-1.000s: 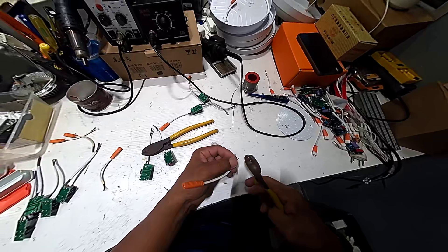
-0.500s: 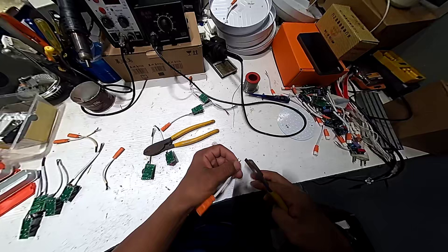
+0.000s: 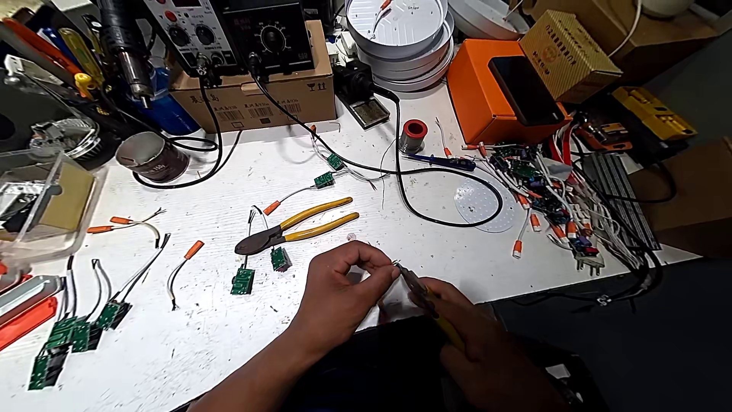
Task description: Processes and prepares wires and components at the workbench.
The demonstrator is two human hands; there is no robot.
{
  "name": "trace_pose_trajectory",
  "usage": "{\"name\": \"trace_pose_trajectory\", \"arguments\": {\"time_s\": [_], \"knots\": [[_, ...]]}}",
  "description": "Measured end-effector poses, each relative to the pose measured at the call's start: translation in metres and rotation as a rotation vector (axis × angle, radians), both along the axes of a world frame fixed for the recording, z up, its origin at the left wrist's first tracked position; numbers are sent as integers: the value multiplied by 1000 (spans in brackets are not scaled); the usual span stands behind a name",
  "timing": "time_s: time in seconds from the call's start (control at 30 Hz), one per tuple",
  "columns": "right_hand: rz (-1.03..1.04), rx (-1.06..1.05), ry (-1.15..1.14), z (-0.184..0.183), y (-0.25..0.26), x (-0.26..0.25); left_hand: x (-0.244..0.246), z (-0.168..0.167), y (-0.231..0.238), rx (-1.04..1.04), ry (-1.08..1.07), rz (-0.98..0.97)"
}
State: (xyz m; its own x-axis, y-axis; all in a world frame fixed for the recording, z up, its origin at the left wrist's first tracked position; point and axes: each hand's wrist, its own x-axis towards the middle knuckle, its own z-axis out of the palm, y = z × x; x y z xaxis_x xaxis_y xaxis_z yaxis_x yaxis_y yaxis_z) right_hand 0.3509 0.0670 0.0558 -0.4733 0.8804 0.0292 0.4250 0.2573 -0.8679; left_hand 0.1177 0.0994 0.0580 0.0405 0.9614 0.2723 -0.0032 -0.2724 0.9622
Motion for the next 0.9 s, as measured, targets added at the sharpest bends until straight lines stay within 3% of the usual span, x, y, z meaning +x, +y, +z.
{"name": "trace_pose_trajectory", "arguments": {"time_s": [0.33,0.5,0.67,0.9], "knots": [[19,-53,40,-2,2,0,-2,-5,0,130,86,-4],[19,-97,72,-2,2,0,-6,-5,2,9,-74,-137],[-92,-94,285,2,8,-8,-9,-4,1,-201,-195,-317],[-134,-19,443,8,21,-25,-5,-2,-5,-233,-188,-379]]}}
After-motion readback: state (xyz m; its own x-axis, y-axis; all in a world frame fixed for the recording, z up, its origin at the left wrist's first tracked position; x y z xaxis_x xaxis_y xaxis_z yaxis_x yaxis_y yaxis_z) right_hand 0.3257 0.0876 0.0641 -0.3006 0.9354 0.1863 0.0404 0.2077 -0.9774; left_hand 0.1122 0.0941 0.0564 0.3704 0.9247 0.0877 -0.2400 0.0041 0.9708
